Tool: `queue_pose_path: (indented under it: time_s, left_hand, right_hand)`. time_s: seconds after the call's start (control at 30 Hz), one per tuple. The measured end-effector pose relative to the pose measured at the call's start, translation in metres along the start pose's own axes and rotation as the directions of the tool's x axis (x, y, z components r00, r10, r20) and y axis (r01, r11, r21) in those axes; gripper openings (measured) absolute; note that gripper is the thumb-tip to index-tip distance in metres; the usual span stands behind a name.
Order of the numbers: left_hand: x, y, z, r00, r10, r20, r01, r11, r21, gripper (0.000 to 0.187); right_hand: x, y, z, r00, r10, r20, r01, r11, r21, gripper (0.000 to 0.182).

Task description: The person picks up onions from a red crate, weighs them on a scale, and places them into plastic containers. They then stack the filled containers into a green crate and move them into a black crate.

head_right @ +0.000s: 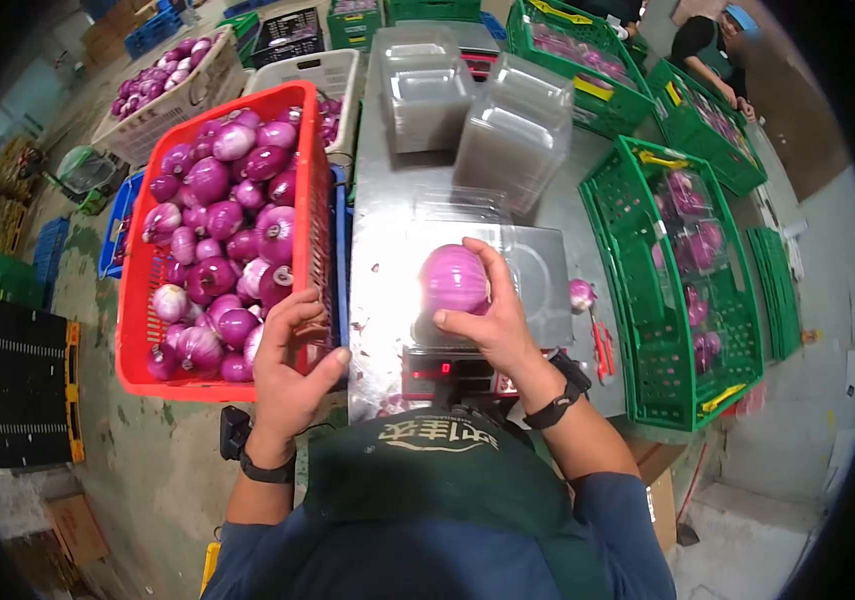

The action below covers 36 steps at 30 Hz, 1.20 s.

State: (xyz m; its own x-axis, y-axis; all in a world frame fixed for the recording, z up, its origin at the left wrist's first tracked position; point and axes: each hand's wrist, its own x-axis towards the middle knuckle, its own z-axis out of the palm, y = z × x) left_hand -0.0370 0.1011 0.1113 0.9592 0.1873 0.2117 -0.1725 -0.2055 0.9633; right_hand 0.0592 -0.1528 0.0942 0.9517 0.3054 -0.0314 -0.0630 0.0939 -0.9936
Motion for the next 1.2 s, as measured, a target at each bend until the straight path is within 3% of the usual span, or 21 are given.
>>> queue_pose_path:
  time_s: [0.07,0.13,0.2,0.33,0.47,0.53,0.6,0.73,0.77,0.97,1.07,1.1,1.2]
  left_hand:
    - [-0.010,-0.004,0.009,0.998,-0.067,0.006,0.067,0.994,-0.085,0.045]
    - [-0.015,-0.009,0.017,0.995,-0.101,0.008,0.101,0.989,-0.106,0.039]
    - [-0.021,-0.015,0.028,0.995,-0.104,0.005,0.104,0.992,-0.072,0.036]
    - [-0.031,-0.022,0.042,0.963,-0.267,0.014,0.268,0.960,-0.080,0.036]
    - [-0.042,-0.053,0.047,0.934,-0.357,-0.025,0.347,0.921,-0.177,0.038]
    - [-0.045,-0.056,0.049,0.876,-0.482,-0.025,0.458,0.846,-0.273,0.039]
    - [-0.042,-0.046,0.052,0.849,-0.527,-0.050,0.501,0.830,-0.247,0.037]
    - [-0.041,-0.051,0.064,0.840,-0.537,-0.071,0.494,0.814,-0.306,0.033]
    - [-0.041,-0.054,0.066,0.834,-0.547,-0.072,0.497,0.802,-0.333,0.032]
    - [-0.037,-0.060,0.087,0.777,-0.630,0.015,0.550,0.666,-0.504,0.034]
    - [-0.038,-0.063,0.093,0.748,-0.658,0.088,0.591,0.599,-0.541,0.035]
    - [-0.036,-0.061,0.095,0.740,-0.665,0.099,0.612,0.605,-0.509,0.038]
    - [-0.034,-0.061,0.101,0.706,-0.688,0.166,0.659,0.554,-0.508,0.042]
  right_hand:
    - [0.000,0.008,-0.020,0.990,-0.137,-0.033,0.114,0.914,-0.389,0.090]
    - [0.001,0.023,-0.030,0.976,-0.217,0.000,0.180,0.812,-0.555,0.089]
    - [0.000,0.030,-0.030,0.957,-0.275,0.091,0.259,0.676,-0.689,0.086]
    - [0.000,0.041,-0.033,0.976,-0.189,0.110,0.206,0.628,-0.750,0.077]
    - [0.005,0.030,-0.060,0.917,-0.398,-0.032,0.253,0.640,-0.726,0.064]
    - [0.006,0.019,-0.077,0.924,-0.363,-0.118,0.185,0.698,-0.692,0.053]
    - [0.010,0.029,-0.096,0.928,-0.316,-0.197,0.127,0.767,-0.629,0.047]
    - [0.020,0.043,-0.119,0.926,-0.202,-0.319,0.003,0.849,-0.528,0.041]
    - [0.024,0.046,-0.122,0.919,-0.244,-0.310,0.036,0.834,-0.550,0.038]
    - [0.052,0.049,-0.123,0.936,0.004,-0.353,-0.113,0.951,-0.287,0.039]
    - [0.066,0.062,-0.129,0.940,0.025,-0.339,-0.148,0.928,-0.343,0.044]
    - [0.070,0.062,-0.127,0.941,0.060,-0.332,-0.167,0.938,-0.304,0.055]
    - [0.085,0.056,-0.122,0.902,0.262,-0.344,-0.355,0.902,-0.244,0.064]
